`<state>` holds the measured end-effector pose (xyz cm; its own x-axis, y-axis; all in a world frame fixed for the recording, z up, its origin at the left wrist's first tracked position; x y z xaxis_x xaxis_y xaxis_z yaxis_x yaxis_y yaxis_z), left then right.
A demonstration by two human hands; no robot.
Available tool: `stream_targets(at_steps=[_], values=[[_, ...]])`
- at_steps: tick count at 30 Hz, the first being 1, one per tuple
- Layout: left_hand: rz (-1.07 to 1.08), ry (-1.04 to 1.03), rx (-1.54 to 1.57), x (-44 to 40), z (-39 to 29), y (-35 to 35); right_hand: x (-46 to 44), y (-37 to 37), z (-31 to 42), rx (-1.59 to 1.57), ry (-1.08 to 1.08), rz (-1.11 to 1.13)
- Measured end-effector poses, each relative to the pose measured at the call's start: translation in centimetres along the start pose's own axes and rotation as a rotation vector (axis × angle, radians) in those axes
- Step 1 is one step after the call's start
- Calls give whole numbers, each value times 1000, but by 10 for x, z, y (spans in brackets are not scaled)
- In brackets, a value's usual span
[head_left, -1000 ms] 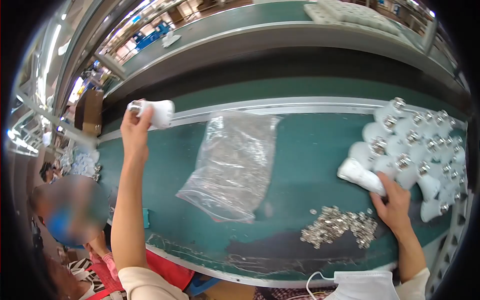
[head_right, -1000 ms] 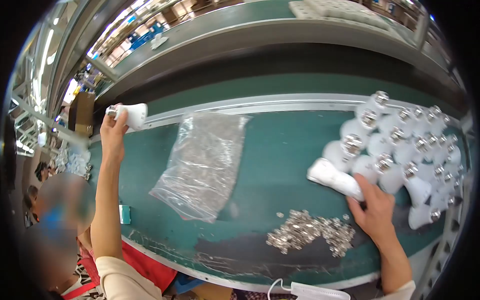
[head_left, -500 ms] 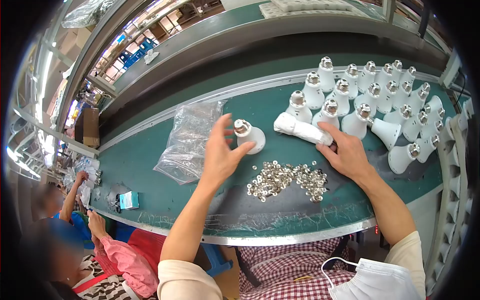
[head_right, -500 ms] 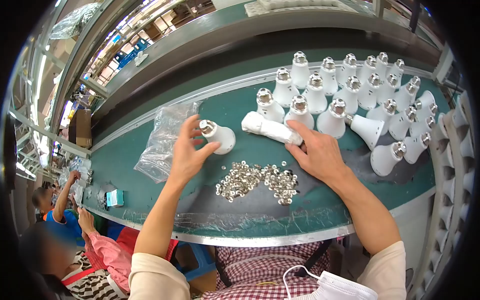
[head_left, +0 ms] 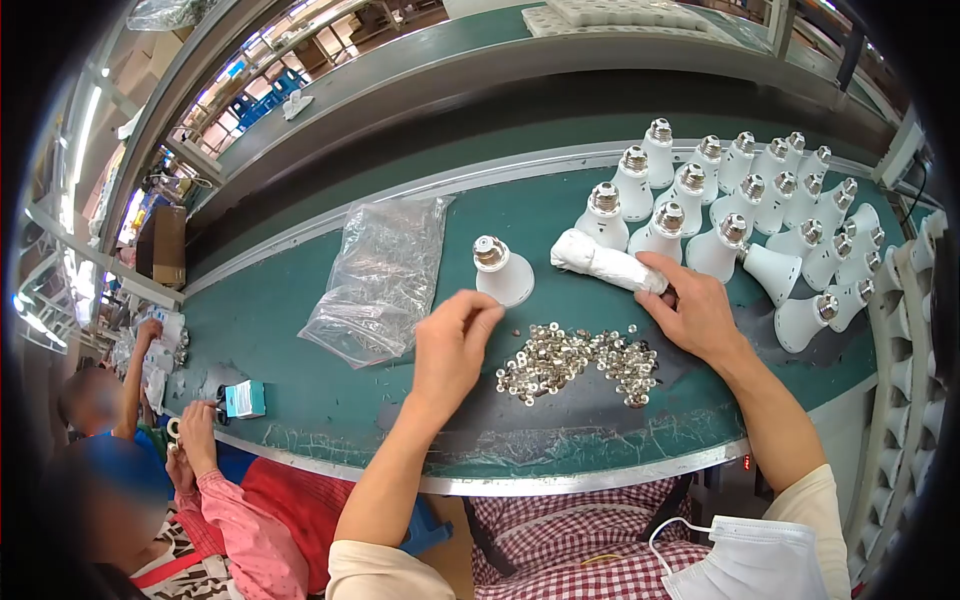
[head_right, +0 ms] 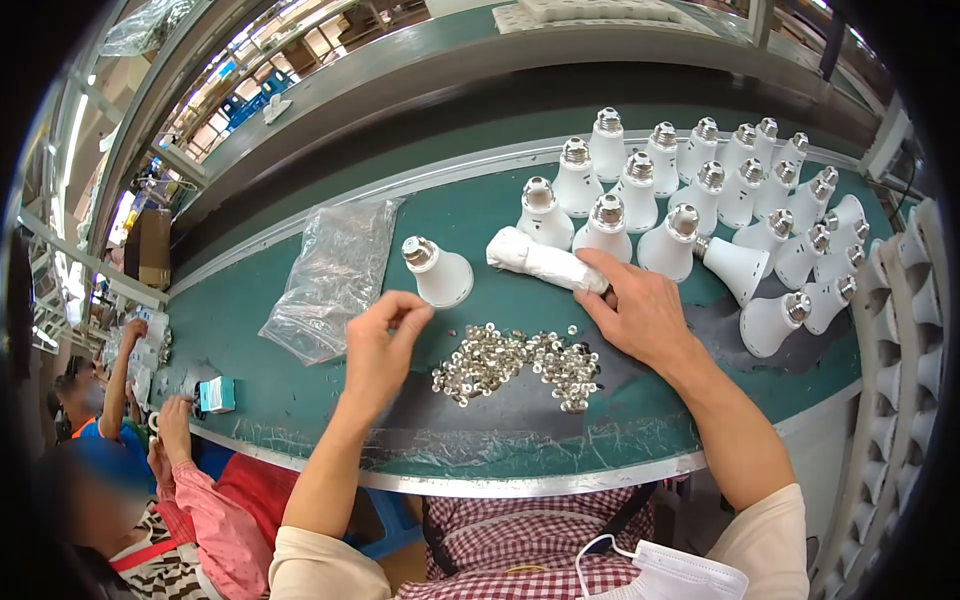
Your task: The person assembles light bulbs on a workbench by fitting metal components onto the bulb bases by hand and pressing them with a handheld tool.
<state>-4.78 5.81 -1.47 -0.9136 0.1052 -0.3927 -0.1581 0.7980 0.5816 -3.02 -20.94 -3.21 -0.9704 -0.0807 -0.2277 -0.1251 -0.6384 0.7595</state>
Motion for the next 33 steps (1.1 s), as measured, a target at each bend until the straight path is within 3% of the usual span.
stream_targets(at_steps=[13, 17, 24, 26, 28, 29, 32, 33], values=[[181, -269, -218, 1, 4, -16, -1, 0, 1, 14, 16, 4], [145, -111, -86, 2, -4, -7, -2, -2, 3, 8, 15, -2], [20, -108, -28, 5, 1, -3, 4, 5, 17, 49, -5, 6], [-113, -179, -7, 4, -1, -1, 5, 20, 30, 195, 276, -190], [-150, -197, -13, 4, 3, 4, 10, 33, 57, 40, 373, -223], [-134, -194, -20, 4, 4, 6, 14, 41, 79, -72, 474, -115], [-76, -182, -56, 10, 6, 4, 28, 65, 153, -1152, 326, 489], [-52, -200, -97, 11, 12, 0, 28, 82, 180, -1323, 273, 602]])
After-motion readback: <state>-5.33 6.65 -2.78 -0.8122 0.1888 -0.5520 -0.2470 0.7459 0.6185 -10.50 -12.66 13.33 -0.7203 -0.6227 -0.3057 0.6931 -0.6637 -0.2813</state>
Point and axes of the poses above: each hand's wrist, its own x-axis away from the middle knuckle, its own y-axis out of the back of the hand, z = x × y, the point moved 3 cm from there along -x, towards the middle knuckle, and after that the axes turned 9 degrees about -y, right-handed, at the moved point
